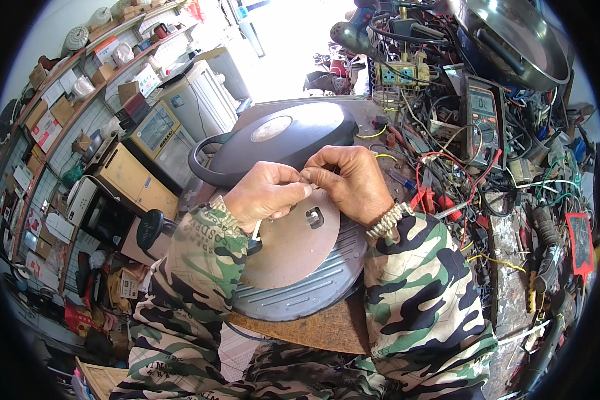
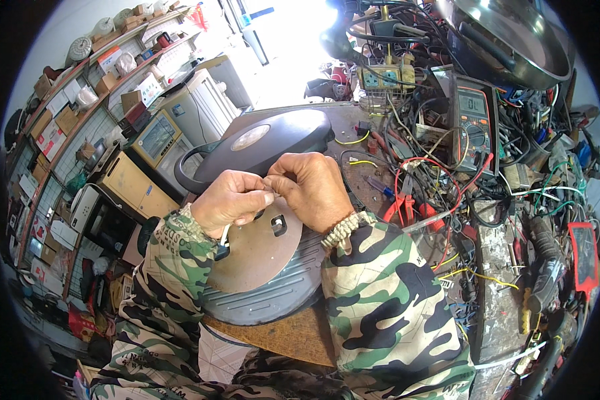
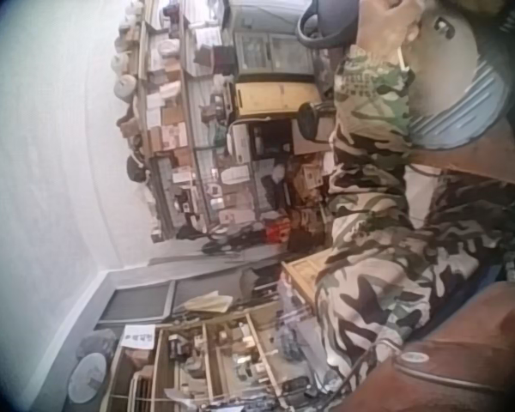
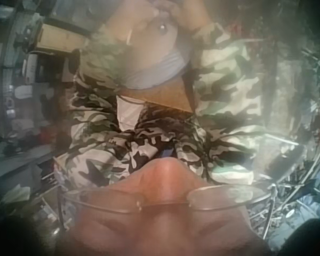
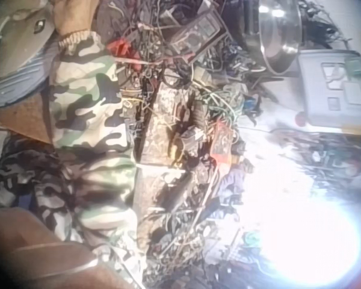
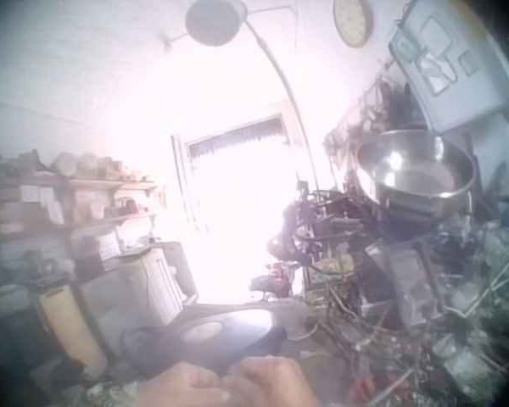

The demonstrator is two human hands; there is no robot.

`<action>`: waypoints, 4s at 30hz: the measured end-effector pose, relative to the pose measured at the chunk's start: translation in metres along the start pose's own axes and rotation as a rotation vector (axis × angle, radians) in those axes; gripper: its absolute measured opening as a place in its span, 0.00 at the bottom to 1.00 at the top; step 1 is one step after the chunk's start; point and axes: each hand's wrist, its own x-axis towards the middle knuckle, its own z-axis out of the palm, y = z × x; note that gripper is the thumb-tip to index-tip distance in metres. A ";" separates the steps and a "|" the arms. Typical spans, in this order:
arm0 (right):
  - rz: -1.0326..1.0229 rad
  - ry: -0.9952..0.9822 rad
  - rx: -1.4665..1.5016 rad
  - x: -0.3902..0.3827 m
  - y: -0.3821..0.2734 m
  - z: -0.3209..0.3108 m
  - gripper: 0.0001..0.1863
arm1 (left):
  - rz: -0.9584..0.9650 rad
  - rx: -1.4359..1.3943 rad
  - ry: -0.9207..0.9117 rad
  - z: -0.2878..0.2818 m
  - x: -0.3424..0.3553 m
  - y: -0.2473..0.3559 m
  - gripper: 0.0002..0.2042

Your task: The person works on a small electronic component, stripping wires and connecting them to a device. They use pliers and a screwdriver to manipulate the wires and secure connections on a cluttered workbench.

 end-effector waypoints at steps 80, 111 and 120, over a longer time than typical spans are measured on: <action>-0.019 0.044 0.065 0.000 0.000 0.013 0.07 | 0.110 0.232 0.098 0.002 -0.012 -0.010 0.10; -0.072 -0.100 0.051 -0.001 -0.004 -0.009 0.11 | 0.110 0.072 0.151 -0.003 -0.011 -0.007 0.11; -0.151 -0.094 -0.013 -0.003 -0.003 -0.001 0.11 | 0.000 0.031 0.214 -0.015 -0.013 -0.009 0.09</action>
